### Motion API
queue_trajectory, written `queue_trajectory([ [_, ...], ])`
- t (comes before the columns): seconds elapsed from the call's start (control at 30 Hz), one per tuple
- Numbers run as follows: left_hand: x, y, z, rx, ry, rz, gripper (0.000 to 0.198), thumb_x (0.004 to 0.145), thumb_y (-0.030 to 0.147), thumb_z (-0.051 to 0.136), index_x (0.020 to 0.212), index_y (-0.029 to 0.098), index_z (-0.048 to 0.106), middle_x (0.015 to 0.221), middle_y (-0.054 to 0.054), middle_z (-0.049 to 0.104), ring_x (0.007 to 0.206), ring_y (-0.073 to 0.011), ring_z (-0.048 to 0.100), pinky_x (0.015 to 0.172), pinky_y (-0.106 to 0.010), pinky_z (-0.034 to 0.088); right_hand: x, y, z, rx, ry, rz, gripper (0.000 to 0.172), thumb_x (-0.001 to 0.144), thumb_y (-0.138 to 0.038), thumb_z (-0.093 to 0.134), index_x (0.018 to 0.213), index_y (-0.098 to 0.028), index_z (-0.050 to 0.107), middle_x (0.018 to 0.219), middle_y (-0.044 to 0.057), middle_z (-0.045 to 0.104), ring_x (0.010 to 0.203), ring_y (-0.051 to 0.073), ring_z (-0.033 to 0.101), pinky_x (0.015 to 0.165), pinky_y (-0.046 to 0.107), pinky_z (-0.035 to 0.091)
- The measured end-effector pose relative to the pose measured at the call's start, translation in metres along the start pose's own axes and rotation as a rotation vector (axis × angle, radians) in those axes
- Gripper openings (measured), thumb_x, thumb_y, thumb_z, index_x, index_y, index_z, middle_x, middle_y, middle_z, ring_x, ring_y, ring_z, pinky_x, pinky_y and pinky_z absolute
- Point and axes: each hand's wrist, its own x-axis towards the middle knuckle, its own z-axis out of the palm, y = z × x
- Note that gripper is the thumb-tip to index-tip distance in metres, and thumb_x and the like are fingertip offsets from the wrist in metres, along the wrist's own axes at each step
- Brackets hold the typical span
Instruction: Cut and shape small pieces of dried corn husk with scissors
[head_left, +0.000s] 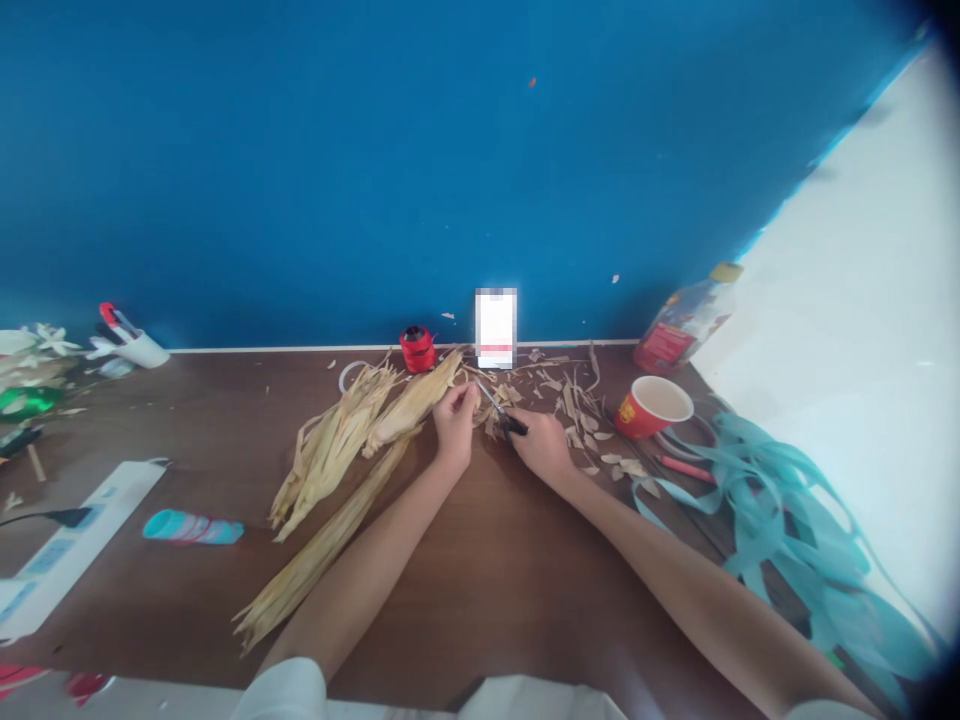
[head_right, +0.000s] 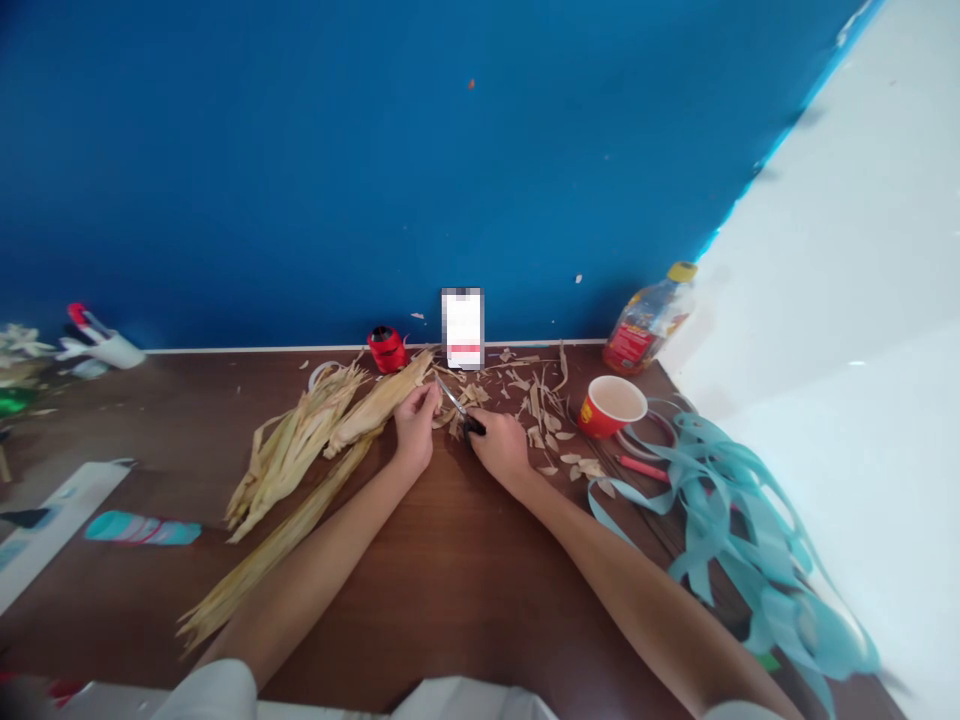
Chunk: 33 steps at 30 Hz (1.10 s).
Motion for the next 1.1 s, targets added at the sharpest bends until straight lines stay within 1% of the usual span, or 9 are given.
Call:
queue_trajectory([
  [0.1,-0.0006,0.0006,0.0,0.05,0.016,0.019,0.031,0.079,0.043,0.064,0.092,0.015,0.067,0.07,-0.001,0.056,0.062,-0.0091,0.046,0.06,-0.021,0.039,-0.0009,0.0005,0.0002,-0.014,0.018,0.033,0.037,0.074,-0.019,0.055,0.105,-0.03,0.072,0.093,0.003,0.074,0.083,0.026,0.068,0.067,0.03,0.045],
  [0.2,-0.0006,-0.0004,-0.0002,0.084,0.031,0.004,0.032,0.08,0.044,0.063,0.094,0.015,0.067,0.075,-0.003,0.061,0.063,-0.0103,0.05,0.06,-0.022,0.04,-0.001,0.0023,0.0003,0.061,0.072,0.049,0.034,0.075,-0.02,0.054,0.102,-0.029,0.072,0.088,0.002,0.074,0.08,0.024,0.067,0.067,0.029,0.045],
  [0.3,-0.0006,-0.0013,-0.0003,0.113,0.029,0.022,0.032,0.079,0.043,0.064,0.095,0.016,0.069,0.086,-0.006,0.065,0.075,-0.0134,0.057,0.07,-0.024,0.045,-0.0002,0.0043,0.0001,0.166,0.145,0.034,0.035,0.074,-0.02,0.053,0.104,-0.027,0.07,0.086,0.0,0.073,0.076,0.021,0.065,0.068,0.028,0.045],
  [0.4,-0.0009,-0.0013,-0.0002,0.131,0.025,0.054,0.028,0.079,0.041,0.065,0.093,0.016,0.069,0.093,-0.008,0.066,0.086,-0.0158,0.059,0.079,-0.026,0.045,0.0007,0.0056,0.0001,0.216,0.176,0.011,0.035,0.073,-0.02,0.053,0.104,-0.025,0.068,0.083,-0.001,0.071,0.071,0.019,0.063,0.067,0.027,0.045],
  [0.5,-0.0011,-0.0004,0.0005,0.086,0.008,0.039,0.027,0.08,0.042,0.063,0.088,0.016,0.067,0.079,-0.005,0.064,0.073,-0.0132,0.056,0.07,-0.024,0.044,0.0016,0.0064,0.0008,0.263,0.172,0.001,0.029,0.073,-0.022,0.053,0.099,-0.023,0.067,0.075,-0.001,0.068,0.067,0.017,0.06,0.064,0.026,0.044],
  [0.57,-0.001,0.0002,0.0011,0.046,-0.007,0.014,0.028,0.081,0.043,0.062,0.084,0.015,0.063,0.07,-0.002,0.059,0.063,-0.0108,0.051,0.062,-0.023,0.041,0.0024,0.0069,0.0016,0.315,0.17,-0.007,0.028,0.073,-0.024,0.053,0.097,-0.021,0.067,0.075,-0.001,0.067,0.067,0.017,0.06,0.064,0.025,0.045],
  [0.7,-0.0006,0.0004,0.0021,0.018,-0.012,-0.048,0.03,0.08,0.044,0.063,0.083,0.015,0.059,0.062,0.001,0.052,0.056,-0.0093,0.047,0.056,-0.021,0.039,0.0038,0.0075,0.0028,0.412,0.167,-0.012,0.027,0.074,-0.025,0.054,0.098,-0.019,0.066,0.078,0.0,0.069,0.069,0.017,0.061,0.065,0.025,0.046],
  [0.9,-0.0019,0.0,0.0027,0.033,-0.036,-0.068,0.03,0.081,0.044,0.062,0.089,0.015,0.058,0.069,0.0,0.055,0.06,-0.0093,0.051,0.056,-0.02,0.04,0.004,0.0081,0.0035,0.479,0.136,-0.002,0.028,0.075,-0.026,0.056,0.101,-0.019,0.065,0.079,0.0,0.069,0.073,0.017,0.063,0.068,0.026,0.047],
  [1.1,-0.0058,0.0059,0.0062,0.04,-0.121,-0.105,0.026,0.079,0.039,0.064,0.086,0.016,0.057,0.076,-0.002,0.062,0.06,-0.0082,0.054,0.057,-0.02,0.044,0.0039,0.0059,0.0003,0.519,0.188,0.03,0.035,0.078,-0.031,0.058,0.111,-0.019,0.061,0.09,0.004,0.07,0.079,0.018,0.065,0.075,0.03,0.05],
])
